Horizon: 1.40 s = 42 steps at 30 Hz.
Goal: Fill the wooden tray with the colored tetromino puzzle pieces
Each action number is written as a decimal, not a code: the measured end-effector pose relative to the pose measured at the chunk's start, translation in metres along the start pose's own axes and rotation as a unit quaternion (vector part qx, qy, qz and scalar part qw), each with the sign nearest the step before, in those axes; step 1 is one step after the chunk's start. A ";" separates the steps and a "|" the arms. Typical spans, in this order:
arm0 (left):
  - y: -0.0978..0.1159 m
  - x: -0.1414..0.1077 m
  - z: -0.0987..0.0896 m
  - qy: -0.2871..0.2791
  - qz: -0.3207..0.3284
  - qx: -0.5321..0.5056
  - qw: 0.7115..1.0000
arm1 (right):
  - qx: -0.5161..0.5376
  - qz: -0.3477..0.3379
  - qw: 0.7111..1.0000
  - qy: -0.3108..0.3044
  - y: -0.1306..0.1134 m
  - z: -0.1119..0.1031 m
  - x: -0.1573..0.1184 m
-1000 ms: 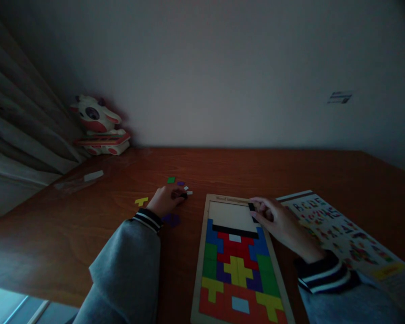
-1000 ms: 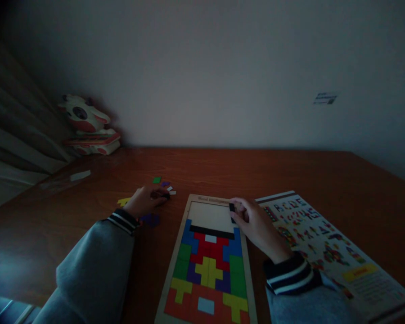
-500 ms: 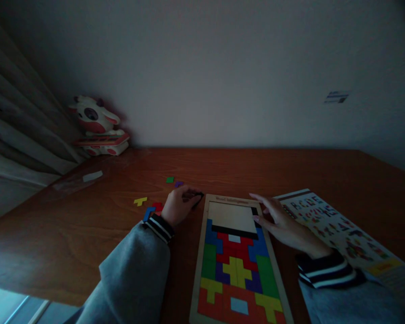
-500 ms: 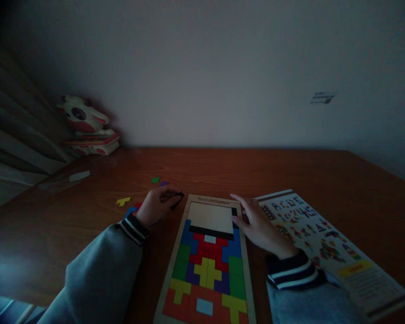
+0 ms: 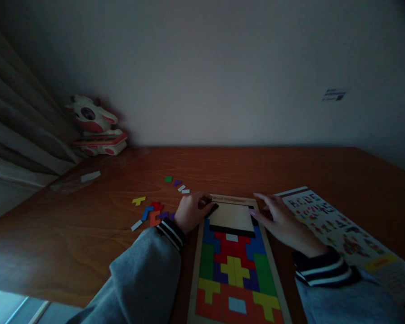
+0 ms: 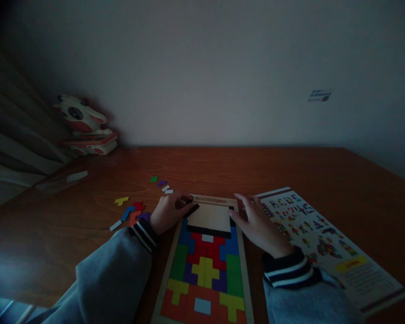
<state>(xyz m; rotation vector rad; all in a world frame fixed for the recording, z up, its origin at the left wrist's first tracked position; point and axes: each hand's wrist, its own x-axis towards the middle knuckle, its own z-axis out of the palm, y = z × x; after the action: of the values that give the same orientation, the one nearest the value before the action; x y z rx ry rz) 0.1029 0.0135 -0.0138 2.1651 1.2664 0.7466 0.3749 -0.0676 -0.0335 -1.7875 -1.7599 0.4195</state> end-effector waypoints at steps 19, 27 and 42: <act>0.014 -0.017 -0.004 -0.157 0.256 0.046 0.953 | -0.020 -0.051 0.998 0.031 -0.005 -0.003 -0.002; 0.007 -0.006 -0.001 0.029 0.193 0.013 0.981 | -0.023 -0.171 0.985 0.023 -0.032 -0.002 0.004; -0.017 -0.017 -0.025 0.040 0.107 0.126 0.985 | -0.138 -0.119 0.972 -0.149 -0.091 0.027 0.039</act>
<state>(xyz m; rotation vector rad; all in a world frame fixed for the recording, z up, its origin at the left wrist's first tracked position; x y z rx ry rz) 0.0687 0.0097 -0.0113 2.5296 1.2379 0.8014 0.2893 -0.0289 0.0069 -1.7344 -2.3119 0.3714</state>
